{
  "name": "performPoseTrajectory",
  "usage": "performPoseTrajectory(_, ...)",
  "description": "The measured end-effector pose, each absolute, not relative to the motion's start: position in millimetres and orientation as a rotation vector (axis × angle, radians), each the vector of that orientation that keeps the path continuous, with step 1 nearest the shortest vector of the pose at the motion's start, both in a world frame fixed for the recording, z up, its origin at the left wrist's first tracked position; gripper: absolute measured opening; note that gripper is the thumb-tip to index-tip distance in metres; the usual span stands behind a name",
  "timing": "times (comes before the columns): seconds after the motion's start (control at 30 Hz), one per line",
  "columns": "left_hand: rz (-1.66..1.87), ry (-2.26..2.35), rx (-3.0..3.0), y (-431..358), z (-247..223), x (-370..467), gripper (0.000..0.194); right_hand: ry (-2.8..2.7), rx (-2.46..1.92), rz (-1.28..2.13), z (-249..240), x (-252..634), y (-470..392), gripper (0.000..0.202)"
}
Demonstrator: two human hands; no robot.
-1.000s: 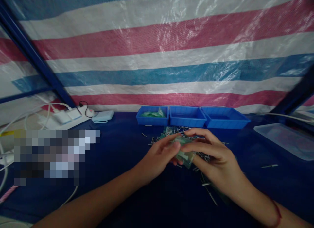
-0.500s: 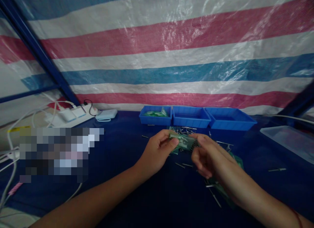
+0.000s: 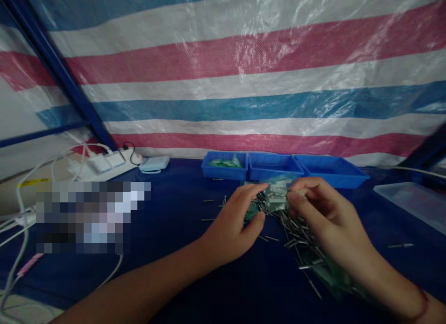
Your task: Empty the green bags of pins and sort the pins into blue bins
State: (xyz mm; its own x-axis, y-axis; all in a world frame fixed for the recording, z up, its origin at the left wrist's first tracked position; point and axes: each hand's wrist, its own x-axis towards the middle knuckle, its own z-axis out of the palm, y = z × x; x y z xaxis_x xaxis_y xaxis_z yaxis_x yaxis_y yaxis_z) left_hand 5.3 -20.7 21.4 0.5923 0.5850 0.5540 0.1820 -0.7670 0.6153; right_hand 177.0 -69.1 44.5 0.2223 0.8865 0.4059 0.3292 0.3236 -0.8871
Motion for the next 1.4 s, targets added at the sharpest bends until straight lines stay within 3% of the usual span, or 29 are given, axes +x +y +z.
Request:
performPoseTrajectory(0.1,0.975,0.665,2.429,-22.6,19.3,4.5,0.052,-1.381,-1.219,0.22,52.7,177.9,-48.2,0.013)
performPoseTrajectory(0.17,0.922,0.676,2.554,-24.0,19.4,3.3,0.045,-1.438,-1.184,0.126,59.5,175.4,-26.2,0.013)
performPoseTrajectory(0.3,0.823,0.644,2.737,-23.3,20.4,-0.2,0.028,-1.551,-1.204,0.091,64.9,163.1,30.1,0.015)
performPoseTrajectory(0.5,0.786,0.701,2.779,-13.9,19.8,-5.0,0.029,-1.681,-1.297,0.188,49.5,154.9,76.3,0.017)
performPoseTrajectory(0.63,0.728,0.74,2.803,-10.3,21.5,-8.3,0.036,-1.645,-1.4,0.161,55.5,188.4,47.5,0.02)
performPoseTrajectory(0.8,0.451,0.971,2.795,-0.6,29.3,-19.4,0.06,-1.685,-1.627,0.13,70.7,267.4,-32.5,0.026)
performPoseTrajectory(0.97,0.071,1.318,2.621,14.6,34.3,-34.8,0.077,-1.682,-1.99,0.011,34.9,322.3,-116.4,0.046)
performPoseTrajectory(1.1,-0.097,1.332,2.584,21.1,29.5,-44.6,0.085,-1.747,-2.174,-0.07,-7.4,321.7,-150.9,0.072)
performPoseTrajectory(1.4,0.104,0.999,2.76,17.5,8.6,-24.6,0.093,-2.097,-1.874,0.053,-3.9,259.1,-107.2,0.072)
